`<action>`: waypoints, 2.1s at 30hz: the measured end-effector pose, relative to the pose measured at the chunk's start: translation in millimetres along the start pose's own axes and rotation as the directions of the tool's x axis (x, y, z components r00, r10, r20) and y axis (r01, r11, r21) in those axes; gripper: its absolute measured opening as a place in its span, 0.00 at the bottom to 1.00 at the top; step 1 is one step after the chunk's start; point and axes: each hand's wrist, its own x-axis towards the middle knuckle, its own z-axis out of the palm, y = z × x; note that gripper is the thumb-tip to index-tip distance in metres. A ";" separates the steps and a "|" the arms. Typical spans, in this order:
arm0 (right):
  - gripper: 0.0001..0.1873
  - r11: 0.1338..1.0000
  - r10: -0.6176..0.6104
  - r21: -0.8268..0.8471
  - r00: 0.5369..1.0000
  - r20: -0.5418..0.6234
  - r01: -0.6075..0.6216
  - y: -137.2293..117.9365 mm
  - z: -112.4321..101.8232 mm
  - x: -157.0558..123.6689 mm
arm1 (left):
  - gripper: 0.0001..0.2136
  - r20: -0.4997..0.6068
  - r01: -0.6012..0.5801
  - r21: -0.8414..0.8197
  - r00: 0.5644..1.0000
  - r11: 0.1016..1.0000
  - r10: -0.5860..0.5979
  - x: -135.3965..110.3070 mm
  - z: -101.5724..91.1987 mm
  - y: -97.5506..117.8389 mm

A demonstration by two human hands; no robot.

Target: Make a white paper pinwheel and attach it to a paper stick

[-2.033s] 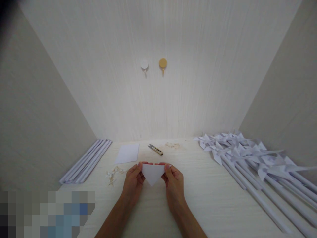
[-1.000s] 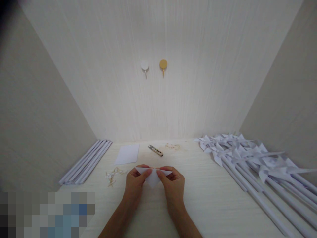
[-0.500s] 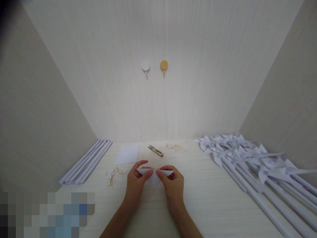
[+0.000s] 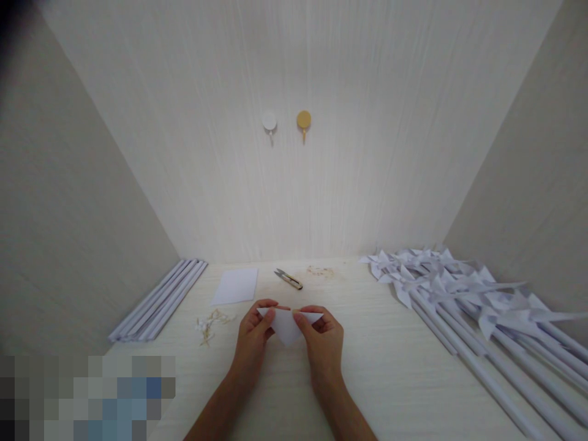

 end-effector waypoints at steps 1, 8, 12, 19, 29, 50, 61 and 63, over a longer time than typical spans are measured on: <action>0.11 1.000 -0.001 0.000 1.000 -0.005 0.001 -0.3 0.1 -0.3 | 0.11 -0.006 0.013 -0.015 1.000 1.000 -0.013 0.0 0.1 0.1; 0.11 0.999 -0.023 -0.042 0.999 -0.024 0.022 0.8 0.2 0.0 | 0.14 -0.068 0.029 -0.065 0.997 0.997 -0.034 -1.0 2.3 1.8; 0.11 0.999 -0.022 -0.043 0.999 -0.040 0.020 1.7 -0.1 0.6 | 0.17 -0.069 0.041 -0.054 0.997 0.998 -0.045 -1.6 2.4 0.9; 0.11 1.000 -0.018 0.012 0.999 -0.041 0.019 7.1 -4.6 3.9 | 0.23 -0.054 0.070 -0.078 0.996 0.994 -0.075 -1.2 1.8 3.5; 0.11 0.965 0.093 0.234 0.990 0.106 -0.116 4.1 -0.6 3.3 | 0.11 -0.049 0.026 0.248 0.999 0.968 -0.014 -3.1 3.1 4.4; 0.06 0.902 0.161 0.346 0.945 0.284 -0.258 3.3 2.3 -1.7 | 0.08 0.005 -0.047 0.336 0.999 0.941 0.048 -2.5 4.2 4.0; 0.09 0.903 0.146 0.381 0.975 0.166 -0.200 3.9 1.0 2.3 | 0.08 -0.020 -0.022 0.328 0.999 0.944 0.031 -1.5 0.7 1.5; 0.09 0.906 0.137 0.383 0.980 0.143 -0.182 3.8 0.3 2.5 | 0.08 -0.018 -0.023 0.338 0.999 0.941 0.031 -1.7 1.3 1.3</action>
